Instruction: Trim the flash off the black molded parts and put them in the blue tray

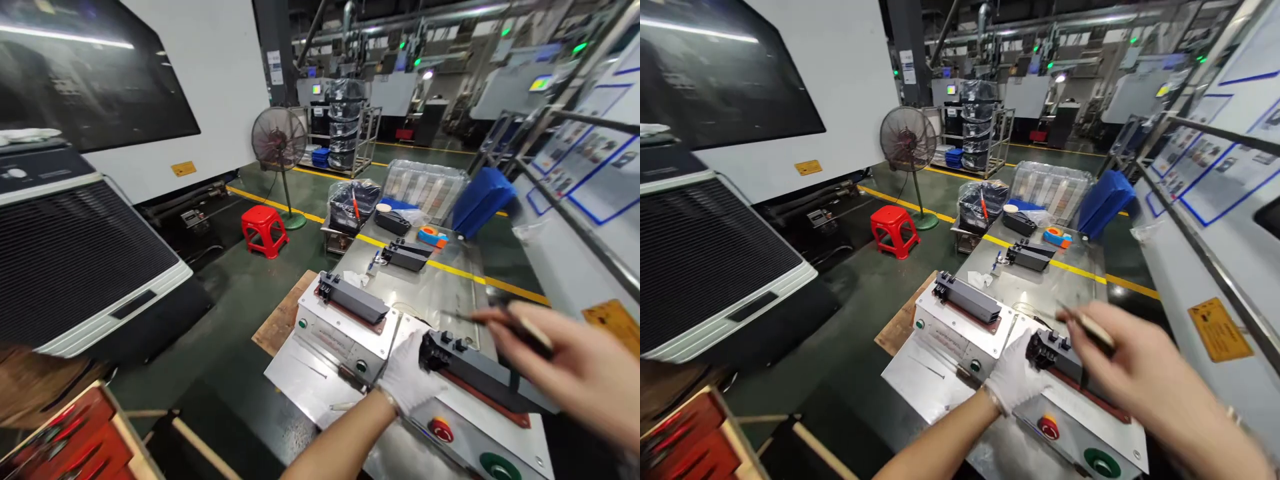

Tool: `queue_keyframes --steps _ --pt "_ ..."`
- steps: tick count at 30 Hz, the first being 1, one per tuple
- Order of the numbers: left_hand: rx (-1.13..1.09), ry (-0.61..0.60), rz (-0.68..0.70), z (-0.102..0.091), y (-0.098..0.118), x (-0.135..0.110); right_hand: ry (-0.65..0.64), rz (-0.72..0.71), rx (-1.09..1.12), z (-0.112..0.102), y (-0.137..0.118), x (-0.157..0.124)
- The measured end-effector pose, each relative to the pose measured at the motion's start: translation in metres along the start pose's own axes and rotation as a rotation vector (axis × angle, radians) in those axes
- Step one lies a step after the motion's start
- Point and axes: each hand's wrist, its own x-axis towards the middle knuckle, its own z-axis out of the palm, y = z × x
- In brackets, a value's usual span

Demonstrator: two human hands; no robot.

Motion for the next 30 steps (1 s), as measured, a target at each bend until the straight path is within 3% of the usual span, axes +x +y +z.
queue_keyframes --steps 2,4,5,7,9,12,16,20,25,28,30 --pt "0.045 0.001 -0.054 -0.015 -0.021 -0.045 -0.168 0.181 0.19 0.062 0.019 -0.044" --pt "0.11 0.063 -0.343 -0.029 -0.048 -0.1 -0.447 0.346 0.208 0.14 0.036 -0.088" --pt "0.12 0.122 -0.46 -0.036 -0.061 -0.129 -0.523 0.383 0.192 0.178 0.041 -0.108" --pt "0.129 0.207 -0.633 -0.05 -0.086 -0.182 -0.612 0.479 0.116 0.24 0.045 -0.14" --pt "0.142 0.296 -0.774 -0.064 -0.105 -0.225 -0.661 0.547 0.038 0.28 0.046 -0.159" --pt "0.187 0.414 -0.863 -0.082 -0.123 -0.265 -0.676 0.573 -0.059 0.301 0.047 -0.166" --pt "0.164 0.541 -0.882 -0.097 -0.127 -0.281 -0.648 0.494 -0.118 0.308 0.042 -0.153" --pt "0.117 0.594 -0.834 -0.098 -0.122 -0.284 -0.674 0.425 -0.101 0.329 0.028 -0.131" --pt "0.121 0.602 -0.795 -0.09 -0.125 -0.29 -0.632 0.462 0.032 0.354 0.008 -0.108" --pt "0.036 0.692 -0.728 -0.098 -0.116 -0.276 -0.517 0.511 0.229 0.348 0.001 -0.101" --pt "-0.053 0.749 -0.631 -0.113 -0.097 -0.249 -0.401 0.539 0.398 0.334 0.003 -0.094"
